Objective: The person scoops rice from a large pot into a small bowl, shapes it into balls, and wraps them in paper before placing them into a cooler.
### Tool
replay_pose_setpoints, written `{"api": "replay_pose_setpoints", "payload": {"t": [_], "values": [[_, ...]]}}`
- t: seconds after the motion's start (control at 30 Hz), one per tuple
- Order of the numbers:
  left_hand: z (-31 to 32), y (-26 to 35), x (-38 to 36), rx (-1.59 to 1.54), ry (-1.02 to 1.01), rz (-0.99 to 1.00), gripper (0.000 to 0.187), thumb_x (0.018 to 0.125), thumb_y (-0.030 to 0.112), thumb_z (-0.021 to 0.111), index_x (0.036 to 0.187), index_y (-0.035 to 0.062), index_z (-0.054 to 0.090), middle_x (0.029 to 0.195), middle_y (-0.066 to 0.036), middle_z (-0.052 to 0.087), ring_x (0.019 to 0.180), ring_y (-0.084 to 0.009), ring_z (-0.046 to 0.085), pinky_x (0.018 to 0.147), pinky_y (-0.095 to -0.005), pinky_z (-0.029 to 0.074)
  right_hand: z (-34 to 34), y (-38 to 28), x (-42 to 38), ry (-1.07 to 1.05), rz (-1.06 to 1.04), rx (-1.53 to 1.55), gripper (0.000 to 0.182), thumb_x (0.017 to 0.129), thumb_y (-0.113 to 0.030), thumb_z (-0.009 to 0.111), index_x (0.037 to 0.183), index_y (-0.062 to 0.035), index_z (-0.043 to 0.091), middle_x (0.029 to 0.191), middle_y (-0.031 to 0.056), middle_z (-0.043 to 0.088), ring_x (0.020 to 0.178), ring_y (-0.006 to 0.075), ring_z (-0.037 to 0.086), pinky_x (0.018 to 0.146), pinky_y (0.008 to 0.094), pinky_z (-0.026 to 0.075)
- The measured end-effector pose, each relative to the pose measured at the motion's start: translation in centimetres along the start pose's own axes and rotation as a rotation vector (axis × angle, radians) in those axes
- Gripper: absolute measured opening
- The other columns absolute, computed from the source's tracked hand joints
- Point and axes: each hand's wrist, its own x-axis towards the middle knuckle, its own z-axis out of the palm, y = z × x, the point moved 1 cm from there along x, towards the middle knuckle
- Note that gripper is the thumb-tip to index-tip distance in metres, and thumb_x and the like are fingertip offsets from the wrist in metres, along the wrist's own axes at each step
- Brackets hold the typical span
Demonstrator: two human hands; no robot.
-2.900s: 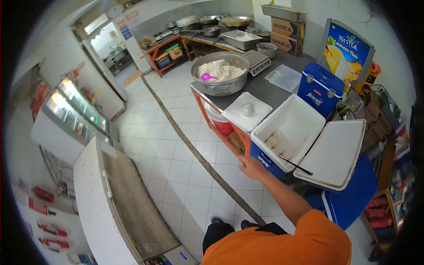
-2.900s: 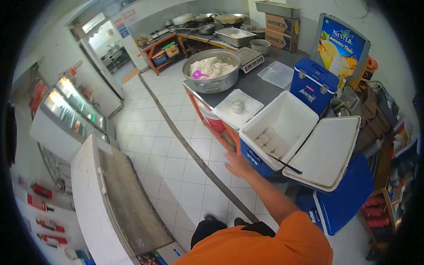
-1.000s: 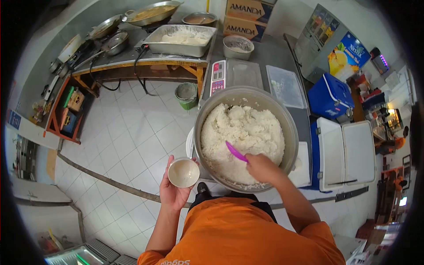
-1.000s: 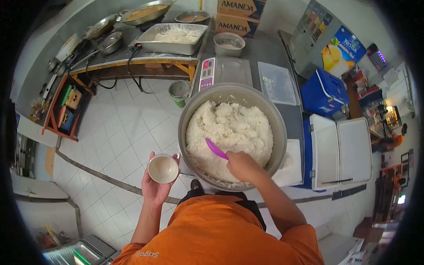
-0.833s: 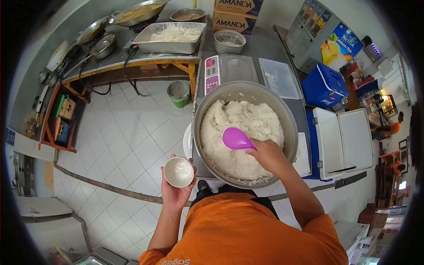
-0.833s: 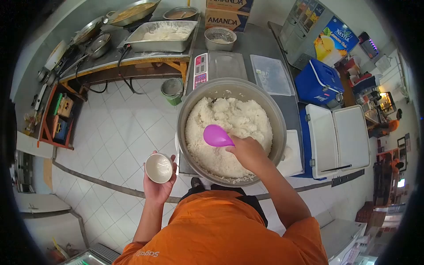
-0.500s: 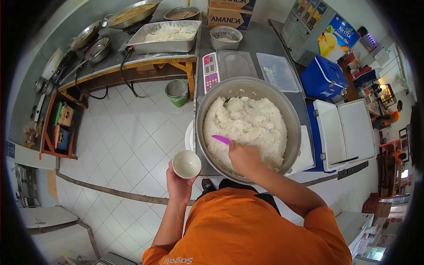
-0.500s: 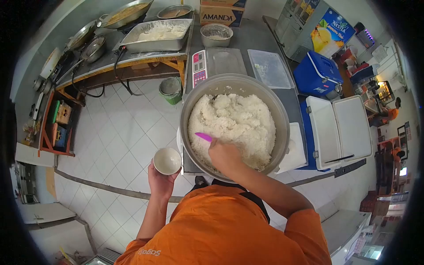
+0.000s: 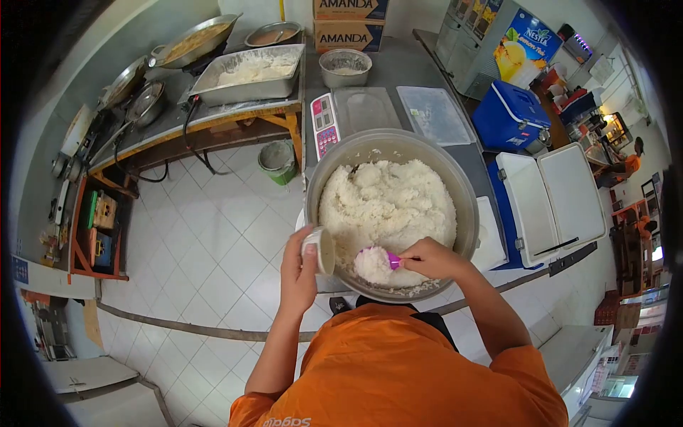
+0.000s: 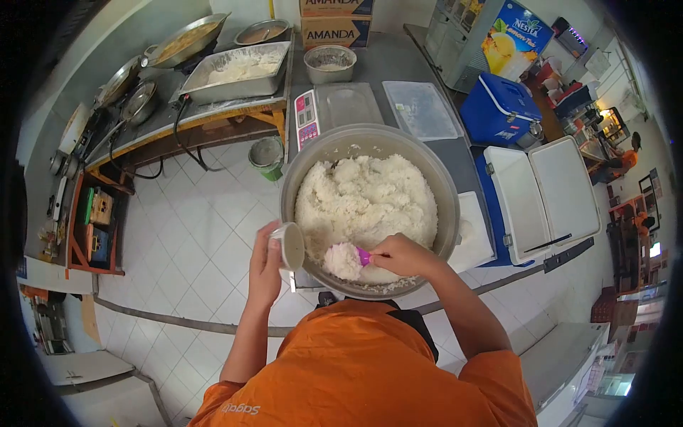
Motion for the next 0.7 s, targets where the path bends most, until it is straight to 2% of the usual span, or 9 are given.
{"api": "replay_pose_setpoints", "payload": {"t": [0.07,0.13,0.17,0.2,0.23,0.27,0.33,0.43,0.7], "values": [[1.5,0.3,1.0,-0.037,-0.081,-0.072,0.038,0.114,0.031,0.046,0.144,0.0092,0.053,0.129,-0.008,0.061,0.119,-0.0219,0.058,0.106,-0.0345,0.044,-1.5,-2.4,-1.8,0.082,0.032,0.081,0.02,0.094,-0.019,0.066,0.093,-0.0006,0.074,0.074,0.022,0.066,0.07,0.0387,0.067,0.069,0.0471,0.053],[4.0,1.4,2.2,-0.303,-0.234,-0.328,0.041,0.114,0.034,0.043,0.145,0.0088,0.053,0.134,-0.01,0.061,0.119,-0.0206,0.058,0.102,-0.0336,0.047,-2.3,-5.4,-2.2,0.483,-0.067,-0.155,0.016,0.093,-0.018,0.069,0.096,-0.0041,0.075,0.075,0.0164,0.069,0.067,0.034,0.068,0.065,0.045,0.054],[5.0,2.3,2.6,-0.432,-0.241,-0.549,0.045,0.114,0.04,0.04,0.146,0.0098,0.052,0.139,-0.012,0.06,0.122,-0.0238,0.062,0.097,-0.0376,0.054,-2.3,-6.5,-2.3,0.496,-0.06,-0.15,0.016,0.093,-0.018,0.069,0.096,-0.0041,0.075,0.075,0.0164,0.069,0.067,0.034,0.068,0.065,0.045,0.054],[5.8,2.5,2.8,-0.425,-0.251,-0.549,0.045,0.114,0.04,0.04,0.146,0.0098,0.052,0.139,-0.012,0.06,0.122,-0.0238,0.062,0.097,-0.0376,0.054,-2.3,-7.4,-2.4,0.597,-0.054,-0.281,0.019,0.092,-0.016,0.07,0.106,-0.0056,0.077,0.08,0.0162,0.072,0.067,0.0322,0.07,0.064,0.0424,0.055],[6.5,2.6,3.0,-0.698,-0.249,-0.644,0.049,0.112,0.042,0.038,0.146,0.008,0.051,0.138,-0.013,0.061,0.12,-0.0266,0.064,0.092,-0.0414,0.058,-2.5,-7.9,-2.6,0.694,-0.049,-0.415,0.026,0.091,-0.014,0.072,0.115,-0.0071,0.078,0.085,0.0161,0.075,0.068,0.0304,0.071,0.062,0.0399,0.057],[7.1,2.6,3.2,-0.975,-0.241,-0.734,0.053,0.111,0.044,0.036,0.146,0.0063,0.05,0.137,-0.014,0.063,0.119,-0.0293,0.067,0.087,-0.0452,0.062,-2.9,-7.9,-2.8,0.699,-0.046,-0.415,0.026,0.091,-0.014,0.072,0.115,-0.0071,0.078,0.085,0.0161,0.075,0.068,0.0304,0.071,0.062,0.0399,0.057],[6.9,1.2,3.4,-1.081,-0.238,-0.727,0.058,0.109,0.044,0.036,0.148,0.0035,0.049,0.141,-0.019,0.061,0.117,-0.037,0.068,0.084,-0.0466,0.064,-3.5,-7.4,-3.0,0.843,0.033,-0.342,0.031,0.091,-0.017,0.073,0.12,-0.0077,0.077,0.084,0.0126,0.075,0.068,0.0283,0.072,0.062,0.0391,0.058],[5.6,0.2,3.5,-1.368,-0.258,-0.685,0.061,0.108,0.043,0.032,0.148,-0.0006,0.047,0.14,-0.026,0.06,0.119,-0.046,0.065,0.085,-0.0457,0.065,-2.2,-5.1,-2.4,0.635,0.141,-0.512,0.036,0.089,-0.013,0.07,0.124,-0.0056,0.075,0.082,0.011,0.074,0.069,0.0278,0.073,0.061,0.0402,0.058],[3.2,0.7,2.9,-1.259,-0.101,-0.592,0.067,0.11,0.051,0.031,0.149,-0.0015,0.046,0.14,-0.029,0.059,0.113,-0.044,0.069,0.079,-0.0418,0.068,5.7,-1.2,2.5,0.167,0.008,-0.72,0.046,0.085,-0.007,0.062,0.129,0.0012,0.066,0.085,0.017,0.074,0.07,0.03,0.074,0.059,0.0421,0.059]]}}
